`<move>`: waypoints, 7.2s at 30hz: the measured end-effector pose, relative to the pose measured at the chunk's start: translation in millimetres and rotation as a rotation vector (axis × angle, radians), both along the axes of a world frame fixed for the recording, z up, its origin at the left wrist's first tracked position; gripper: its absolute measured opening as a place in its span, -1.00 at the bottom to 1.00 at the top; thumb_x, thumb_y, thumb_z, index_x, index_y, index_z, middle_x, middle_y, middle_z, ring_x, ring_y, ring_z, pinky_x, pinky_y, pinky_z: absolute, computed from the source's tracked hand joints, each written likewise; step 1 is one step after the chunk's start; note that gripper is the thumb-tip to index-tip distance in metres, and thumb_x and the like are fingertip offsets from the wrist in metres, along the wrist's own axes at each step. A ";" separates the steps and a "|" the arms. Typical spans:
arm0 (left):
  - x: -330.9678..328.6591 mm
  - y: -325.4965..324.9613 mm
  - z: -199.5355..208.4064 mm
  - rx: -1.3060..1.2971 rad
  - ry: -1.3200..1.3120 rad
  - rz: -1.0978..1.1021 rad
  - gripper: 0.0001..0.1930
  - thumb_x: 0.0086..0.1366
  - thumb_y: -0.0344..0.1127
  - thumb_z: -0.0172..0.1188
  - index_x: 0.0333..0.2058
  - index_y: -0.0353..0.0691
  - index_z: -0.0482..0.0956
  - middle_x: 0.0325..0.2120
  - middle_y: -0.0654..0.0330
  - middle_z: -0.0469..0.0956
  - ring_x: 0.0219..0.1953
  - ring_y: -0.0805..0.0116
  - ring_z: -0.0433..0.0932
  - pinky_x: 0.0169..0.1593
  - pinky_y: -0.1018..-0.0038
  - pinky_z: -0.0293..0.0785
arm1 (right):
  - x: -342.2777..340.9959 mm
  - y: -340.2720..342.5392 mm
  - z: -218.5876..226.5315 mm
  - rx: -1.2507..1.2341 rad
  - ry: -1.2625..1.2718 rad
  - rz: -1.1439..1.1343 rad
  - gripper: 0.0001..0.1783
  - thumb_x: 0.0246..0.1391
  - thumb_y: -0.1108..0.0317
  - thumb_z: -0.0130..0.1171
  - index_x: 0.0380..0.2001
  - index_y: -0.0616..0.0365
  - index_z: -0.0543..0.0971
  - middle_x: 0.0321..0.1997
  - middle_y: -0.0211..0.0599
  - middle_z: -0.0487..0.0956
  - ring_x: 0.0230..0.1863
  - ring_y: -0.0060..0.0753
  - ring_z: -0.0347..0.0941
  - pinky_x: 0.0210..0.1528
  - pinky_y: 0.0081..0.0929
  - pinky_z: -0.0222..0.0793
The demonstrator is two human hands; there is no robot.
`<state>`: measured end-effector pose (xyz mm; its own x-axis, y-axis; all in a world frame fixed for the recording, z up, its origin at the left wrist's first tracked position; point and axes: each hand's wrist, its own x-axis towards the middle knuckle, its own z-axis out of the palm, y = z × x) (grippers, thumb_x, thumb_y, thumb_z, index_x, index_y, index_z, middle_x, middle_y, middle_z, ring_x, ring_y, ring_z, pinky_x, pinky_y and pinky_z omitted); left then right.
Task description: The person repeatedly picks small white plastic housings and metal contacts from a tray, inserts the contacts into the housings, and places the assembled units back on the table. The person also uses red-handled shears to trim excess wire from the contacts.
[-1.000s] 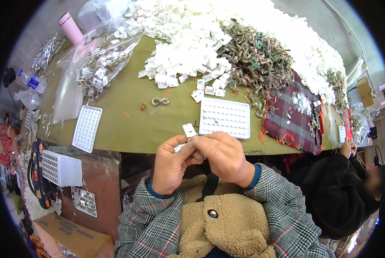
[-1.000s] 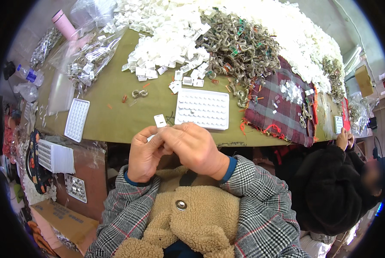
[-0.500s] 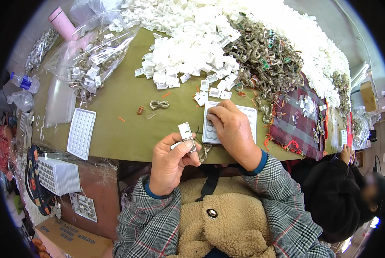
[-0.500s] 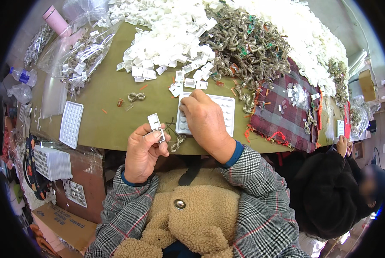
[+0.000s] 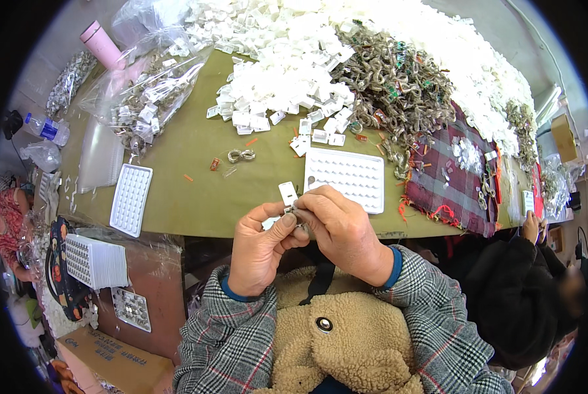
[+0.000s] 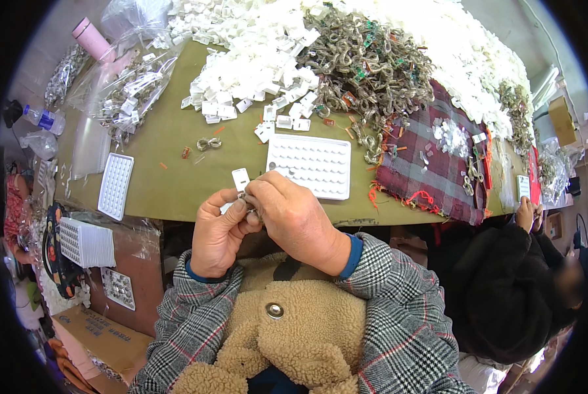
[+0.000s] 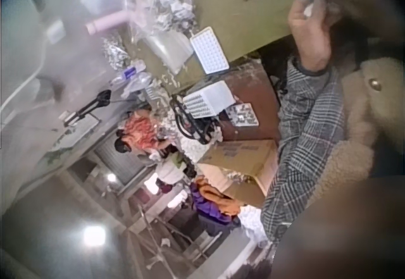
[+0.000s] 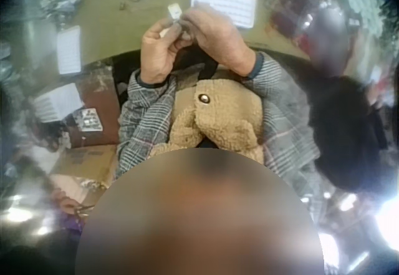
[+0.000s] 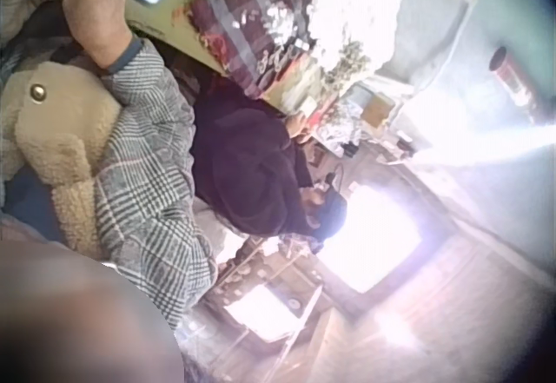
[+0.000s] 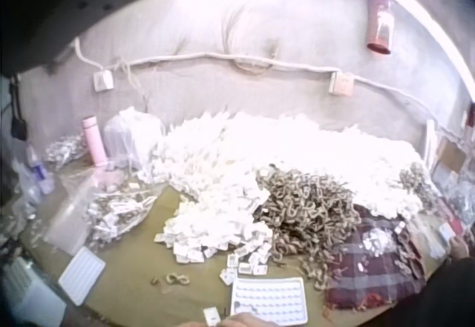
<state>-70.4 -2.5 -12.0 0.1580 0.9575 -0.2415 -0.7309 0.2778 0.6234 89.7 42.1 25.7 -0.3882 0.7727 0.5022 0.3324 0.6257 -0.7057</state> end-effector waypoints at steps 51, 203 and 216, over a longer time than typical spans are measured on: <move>91.6 -10.4 -3.8 -0.374 -0.293 -0.483 -0.86 0.51 -0.24 -0.01 -0.11 -0.14 0.43 -0.41 0.38 0.45 -0.67 0.71 0.22 -0.58 0.72 0.18 | 127.5 -47.3 -44.9 0.374 0.065 -0.115 -0.68 -0.17 0.44 0.41 -0.29 0.33 0.59 -0.19 -0.17 0.60 -0.32 -0.23 0.50 -0.28 -0.32 0.39; 37.6 -15.3 41.3 0.326 0.585 -0.045 -0.88 0.30 -0.43 0.30 -0.39 -0.30 0.55 -0.49 0.30 0.53 -0.55 0.68 0.40 -0.51 0.71 0.28 | 65.6 -40.8 6.5 -0.407 0.148 0.079 -0.79 0.12 0.58 0.22 -0.16 0.25 0.51 -0.39 -0.25 0.52 -0.41 -0.40 0.46 -0.35 -0.50 0.38; 30.9 49.3 63.6 0.561 1.138 -0.042 -0.95 0.25 -0.52 0.27 -0.38 -0.36 0.58 -0.54 0.21 0.54 -0.47 0.51 0.51 -0.40 0.53 0.42 | 85.5 -15.0 -3.0 -0.636 0.380 0.065 -0.88 0.18 0.60 0.17 -0.22 0.25 0.51 -0.32 -0.40 0.49 -0.36 -0.58 0.41 -0.29 -0.60 0.37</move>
